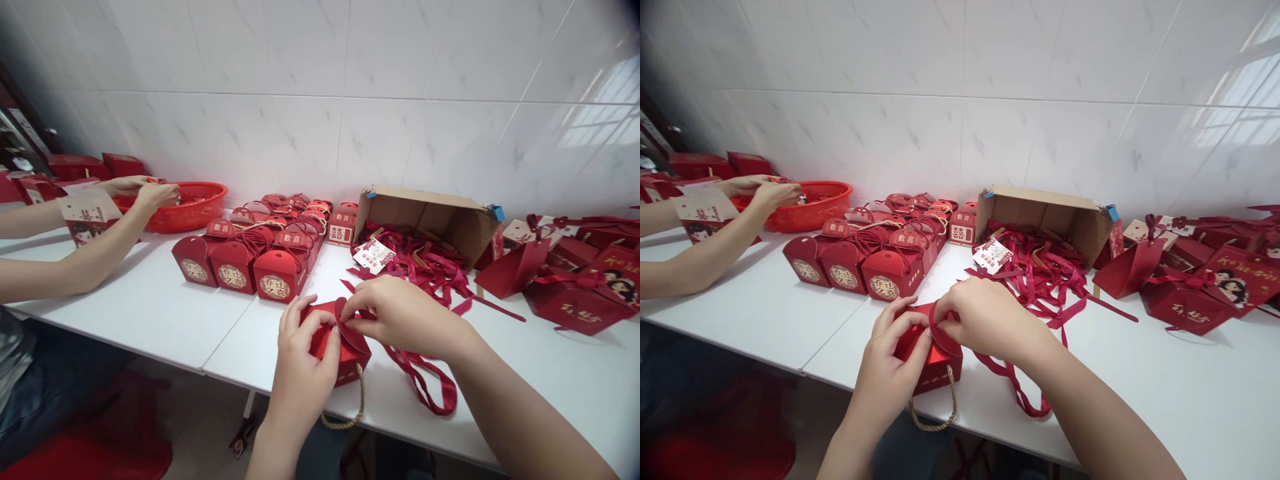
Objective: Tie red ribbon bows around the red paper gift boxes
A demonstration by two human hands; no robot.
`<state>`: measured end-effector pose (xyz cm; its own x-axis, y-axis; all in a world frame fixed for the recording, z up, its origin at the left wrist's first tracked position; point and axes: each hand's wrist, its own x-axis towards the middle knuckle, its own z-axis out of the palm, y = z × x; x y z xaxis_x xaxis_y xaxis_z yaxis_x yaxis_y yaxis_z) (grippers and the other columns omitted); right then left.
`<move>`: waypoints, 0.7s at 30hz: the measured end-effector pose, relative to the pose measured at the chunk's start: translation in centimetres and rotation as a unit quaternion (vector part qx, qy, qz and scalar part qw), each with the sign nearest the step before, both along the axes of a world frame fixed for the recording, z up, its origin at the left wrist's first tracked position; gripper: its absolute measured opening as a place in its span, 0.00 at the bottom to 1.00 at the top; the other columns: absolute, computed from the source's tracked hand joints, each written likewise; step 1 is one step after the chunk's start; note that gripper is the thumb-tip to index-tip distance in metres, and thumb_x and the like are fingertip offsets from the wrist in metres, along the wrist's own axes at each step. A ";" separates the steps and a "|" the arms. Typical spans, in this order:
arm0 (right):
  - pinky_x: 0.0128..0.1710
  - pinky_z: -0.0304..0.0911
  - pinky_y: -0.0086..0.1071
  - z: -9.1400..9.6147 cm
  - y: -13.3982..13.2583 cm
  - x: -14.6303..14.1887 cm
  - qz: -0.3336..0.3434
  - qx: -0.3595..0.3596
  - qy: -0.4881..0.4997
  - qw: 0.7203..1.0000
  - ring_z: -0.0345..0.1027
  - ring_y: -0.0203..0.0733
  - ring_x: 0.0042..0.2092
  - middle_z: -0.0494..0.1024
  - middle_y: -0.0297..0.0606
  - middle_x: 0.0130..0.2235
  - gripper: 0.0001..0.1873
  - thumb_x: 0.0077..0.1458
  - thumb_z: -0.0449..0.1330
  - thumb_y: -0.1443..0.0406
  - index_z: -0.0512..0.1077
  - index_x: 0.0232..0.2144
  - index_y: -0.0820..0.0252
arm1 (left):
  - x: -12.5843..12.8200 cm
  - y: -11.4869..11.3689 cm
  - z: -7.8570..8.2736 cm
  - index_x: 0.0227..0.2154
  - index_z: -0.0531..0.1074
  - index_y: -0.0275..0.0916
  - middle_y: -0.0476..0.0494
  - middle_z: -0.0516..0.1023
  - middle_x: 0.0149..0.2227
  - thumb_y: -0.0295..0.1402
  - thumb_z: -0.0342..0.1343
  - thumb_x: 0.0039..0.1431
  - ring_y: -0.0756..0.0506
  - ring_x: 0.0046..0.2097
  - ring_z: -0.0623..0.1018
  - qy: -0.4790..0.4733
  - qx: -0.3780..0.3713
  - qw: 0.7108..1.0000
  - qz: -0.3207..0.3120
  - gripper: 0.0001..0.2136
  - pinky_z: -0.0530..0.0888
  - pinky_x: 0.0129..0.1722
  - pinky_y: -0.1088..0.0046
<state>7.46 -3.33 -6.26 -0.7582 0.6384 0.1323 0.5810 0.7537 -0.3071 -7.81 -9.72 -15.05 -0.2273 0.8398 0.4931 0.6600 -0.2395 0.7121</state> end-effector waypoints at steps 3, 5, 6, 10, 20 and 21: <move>0.34 0.60 0.30 0.2 -0.1 0.2 -0.021 -0.004 0.035 0.999 0.68 0.38 0.35 0.74 0.36 0.40 0.11 0.56 0.56 0.64 0.76 0.39 0.50 | 0.2 -0.1 0.1 0.30 0.71 0.44 0.43 0.66 0.52 0.33 0.51 0.59 0.39 0.60 0.61 -0.007 0.028 1.000 0.012 0.04 0.60 0.58 0.52; 0.40 0.62 0.33 0.4 -0.1 0.2 -0.026 -0.006 0.079 0.997 0.68 0.41 0.43 0.70 0.40 0.48 0.15 0.58 0.54 0.64 0.72 0.47 0.53 | 0.3 -0.2 0.3 0.31 0.69 0.44 0.43 0.67 0.52 0.32 0.51 0.59 0.40 0.60 0.62 -0.021 0.047 0.999 0.009 0.04 0.60 0.58 0.53; 0.43 0.62 0.34 0.4 -0.1 0.2 -0.014 -0.012 0.094 0.995 0.67 0.42 0.47 0.69 0.41 0.50 0.16 0.59 0.53 0.64 0.70 0.49 0.54 | 0.4 -0.2 0.4 0.31 0.69 0.43 0.43 0.67 0.52 0.32 0.51 0.60 0.41 0.59 0.62 -0.031 0.054 0.998 0.007 0.03 0.60 0.58 0.55; 0.48 0.61 0.35 0.5 0.0 -0.1 0.069 -0.059 0.090 0.992 0.65 0.42 0.49 0.72 0.41 0.47 0.10 0.60 0.53 0.65 0.75 0.39 0.57 | 0.3 -0.5 0.7 0.32 0.68 0.43 0.44 0.68 0.51 0.32 0.51 0.60 0.43 0.59 0.63 -0.080 0.071 0.994 -0.004 0.03 0.60 0.59 0.59; 0.43 0.65 0.34 1.9 0.4 1.3 -0.014 -0.028 0.421 0.906 0.70 0.38 0.41 0.76 0.35 0.38 0.04 0.58 0.57 0.64 0.72 0.35 0.56 | -1.2 -0.5 0.7 0.39 0.68 0.44 0.42 0.64 0.54 0.27 0.52 0.55 0.40 0.59 0.64 -0.134 0.048 0.988 -0.063 0.09 0.60 0.58 0.55; 0.43 0.65 0.34 2.1 0.3 1.9 -0.035 0.000 0.493 0.869 0.71 0.38 0.41 0.75 0.34 0.39 0.04 0.57 0.58 0.64 0.72 0.35 0.55 | -1.2 -0.6 0.7 0.39 0.68 0.44 0.42 0.64 0.55 0.27 0.52 0.55 0.40 0.59 0.63 -0.131 0.047 0.988 -0.068 0.09 0.60 0.59 0.55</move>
<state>9.34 -3.06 -4.11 -0.2359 0.6779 0.6963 0.0789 0.7275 -0.6816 -9.01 -10.30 -14.37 -0.2448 0.8248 0.5097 0.4131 -0.3869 0.8244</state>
